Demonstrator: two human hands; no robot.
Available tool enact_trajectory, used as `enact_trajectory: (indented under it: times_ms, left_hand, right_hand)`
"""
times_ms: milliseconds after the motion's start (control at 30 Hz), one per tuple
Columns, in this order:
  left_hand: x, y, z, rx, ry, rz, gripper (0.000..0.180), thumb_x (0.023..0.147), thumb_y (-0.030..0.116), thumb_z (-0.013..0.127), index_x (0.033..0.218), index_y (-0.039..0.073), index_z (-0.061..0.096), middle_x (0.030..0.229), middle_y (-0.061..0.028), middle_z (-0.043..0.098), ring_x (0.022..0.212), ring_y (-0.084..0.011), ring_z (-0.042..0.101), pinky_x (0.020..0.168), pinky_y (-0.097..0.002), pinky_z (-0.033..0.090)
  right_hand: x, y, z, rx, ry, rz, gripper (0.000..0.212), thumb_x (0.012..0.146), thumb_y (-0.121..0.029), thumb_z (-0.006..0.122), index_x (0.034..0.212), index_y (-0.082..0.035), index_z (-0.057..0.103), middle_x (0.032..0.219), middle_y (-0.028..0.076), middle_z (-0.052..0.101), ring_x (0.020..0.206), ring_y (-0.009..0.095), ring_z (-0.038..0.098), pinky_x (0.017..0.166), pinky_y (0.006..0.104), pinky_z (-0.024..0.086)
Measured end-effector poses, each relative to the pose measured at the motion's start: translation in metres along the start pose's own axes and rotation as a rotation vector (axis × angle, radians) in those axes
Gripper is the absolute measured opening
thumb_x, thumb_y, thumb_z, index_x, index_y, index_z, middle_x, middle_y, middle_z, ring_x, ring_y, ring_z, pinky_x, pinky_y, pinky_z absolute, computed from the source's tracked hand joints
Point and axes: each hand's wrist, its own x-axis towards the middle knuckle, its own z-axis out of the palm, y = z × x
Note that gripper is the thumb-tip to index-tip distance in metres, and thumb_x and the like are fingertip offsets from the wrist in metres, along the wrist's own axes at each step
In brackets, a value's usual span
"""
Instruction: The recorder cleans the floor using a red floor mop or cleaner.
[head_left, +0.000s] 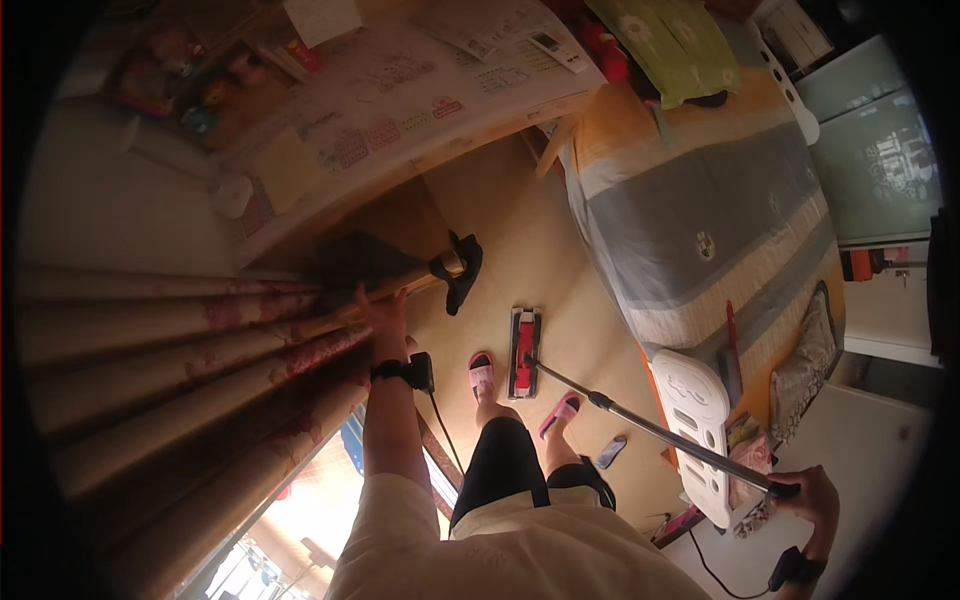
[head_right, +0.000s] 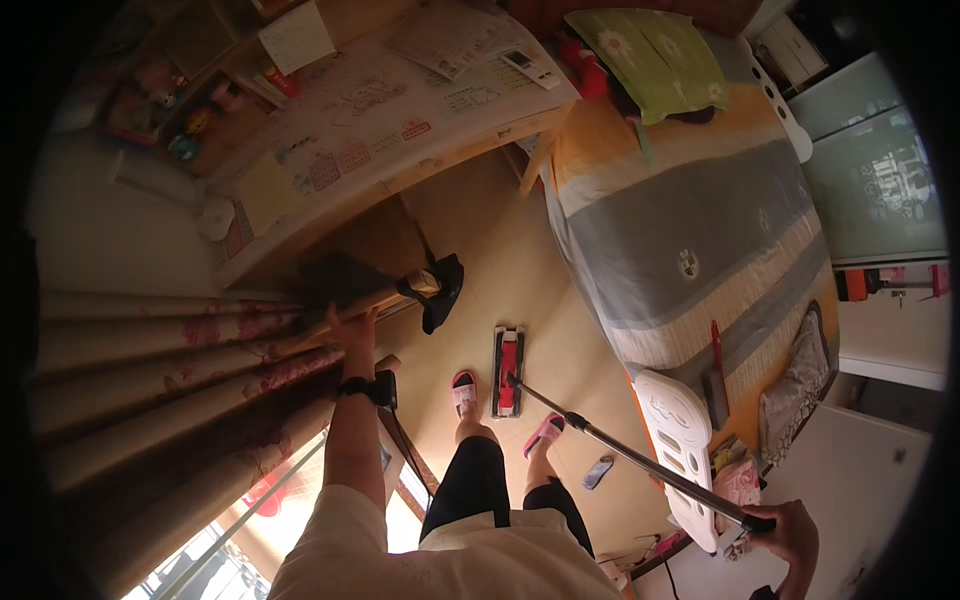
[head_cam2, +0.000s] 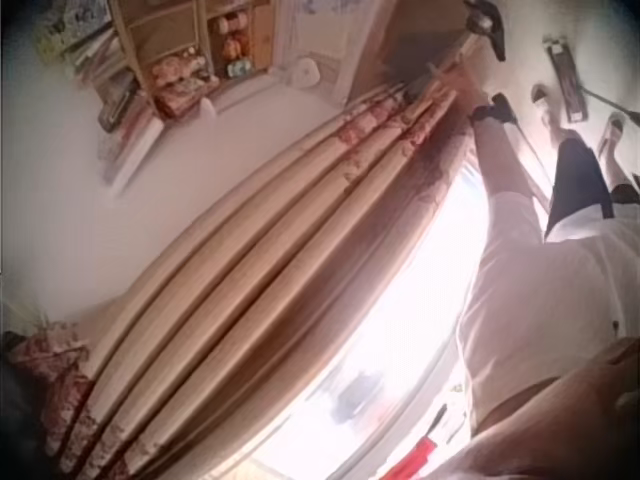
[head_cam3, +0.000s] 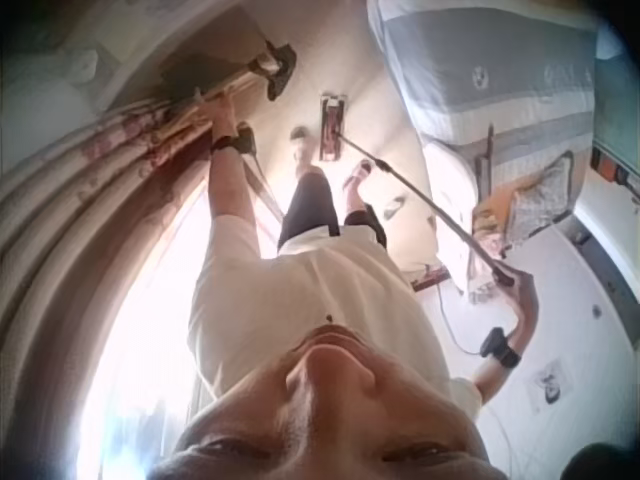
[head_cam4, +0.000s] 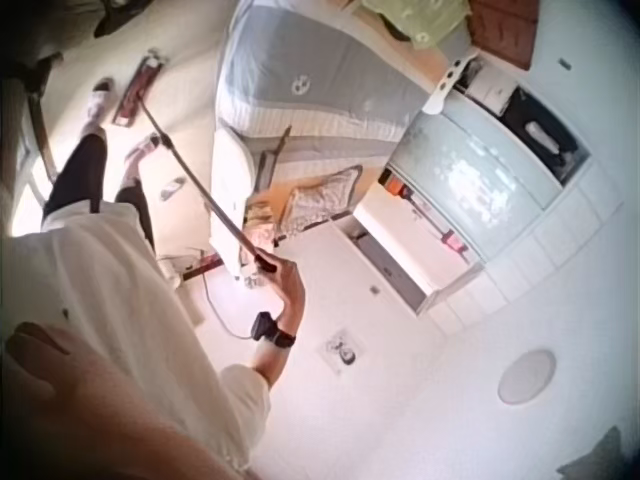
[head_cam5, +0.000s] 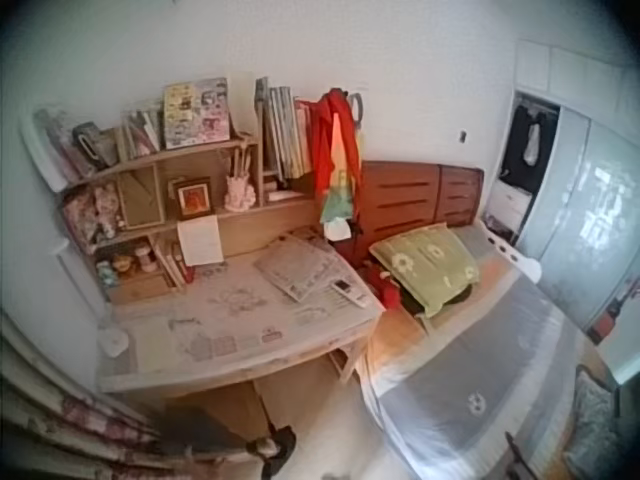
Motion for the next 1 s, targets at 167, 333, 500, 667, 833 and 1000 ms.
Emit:
enact_trajectory:
  times_ms: [167,333,500,667,833,1000]
  left_hand:
    - [-0.002,-0.002,0.006,0.032,-0.025,-0.054,0.047,0.069,0.029,0.06,0.108,0.006,0.051,0.115,-0.0099,0.051,0.11,-0.027,0.043,0.1,-0.0523,0.022]
    - [-0.052,-0.011,-0.016,0.003,0.016,-0.062,0.045,0.067,0.029,0.057,0.105,0.006,0.051,0.11,-0.0098,0.052,0.107,-0.0262,0.044,0.098,-0.0494,0.026]
    - [-0.091,-0.022,-0.078,-0.002,0.018,-0.052,0.05,0.062,0.029,0.059,0.106,0.007,0.05,0.113,-0.0089,0.051,0.108,-0.0269,0.044,0.097,-0.0537,0.024]
    - [-0.177,-0.051,-0.12,-0.017,0.379,-0.006,0.048,0.06,0.035,0.056,0.103,0.014,0.051,0.11,-0.0082,0.051,0.106,-0.0291,0.044,0.09,-0.0578,0.026]
    - [-0.263,-0.082,-0.164,-0.117,0.622,0.069,0.048,0.062,0.037,0.055,0.104,0.015,0.051,0.112,-0.007,0.05,0.107,-0.0329,0.041,0.088,-0.0598,0.026]
    - [-0.303,-0.087,-0.241,0.001,0.438,0.23,0.047,0.065,0.042,0.06,0.104,0.016,0.055,0.115,-0.0054,0.05,0.112,-0.0247,0.042,0.095,-0.0543,0.027]
  right_hand:
    - [0.015,0.001,-0.001,0.0,-0.03,0.061,0.044,0.055,-0.008,0.071,0.098,-0.01,0.066,0.067,0.011,0.065,0.058,0.017,0.064,0.061,0.0266,0.049]
    - [0.01,0.031,-0.018,0.045,-0.051,0.058,0.042,0.057,-0.009,0.07,0.098,-0.011,0.067,0.065,0.01,0.065,0.049,0.013,0.059,0.055,0.0254,0.048]
    - [0.035,0.102,-0.002,0.035,0.005,-0.067,0.041,0.057,-0.014,0.073,0.098,-0.015,0.067,0.064,0.01,0.063,0.054,0.02,0.06,0.058,0.029,0.047]
    - [0.058,0.146,-0.008,-0.023,0.001,-0.22,0.045,0.059,-0.012,0.07,0.102,-0.019,0.065,0.071,0.01,0.063,0.058,0.022,0.061,0.06,0.03,0.048]
    - [0.062,0.177,-0.005,-0.03,-0.093,-0.194,0.047,0.062,-0.013,0.072,0.108,-0.015,0.062,0.083,0.007,0.067,0.073,0.016,0.065,0.07,0.0253,0.048]
    - [0.069,0.195,-0.001,-0.067,-0.074,-0.282,0.046,0.063,-0.018,0.072,0.108,-0.017,0.062,0.082,0.009,0.066,0.073,0.024,0.064,0.07,0.0301,0.049]
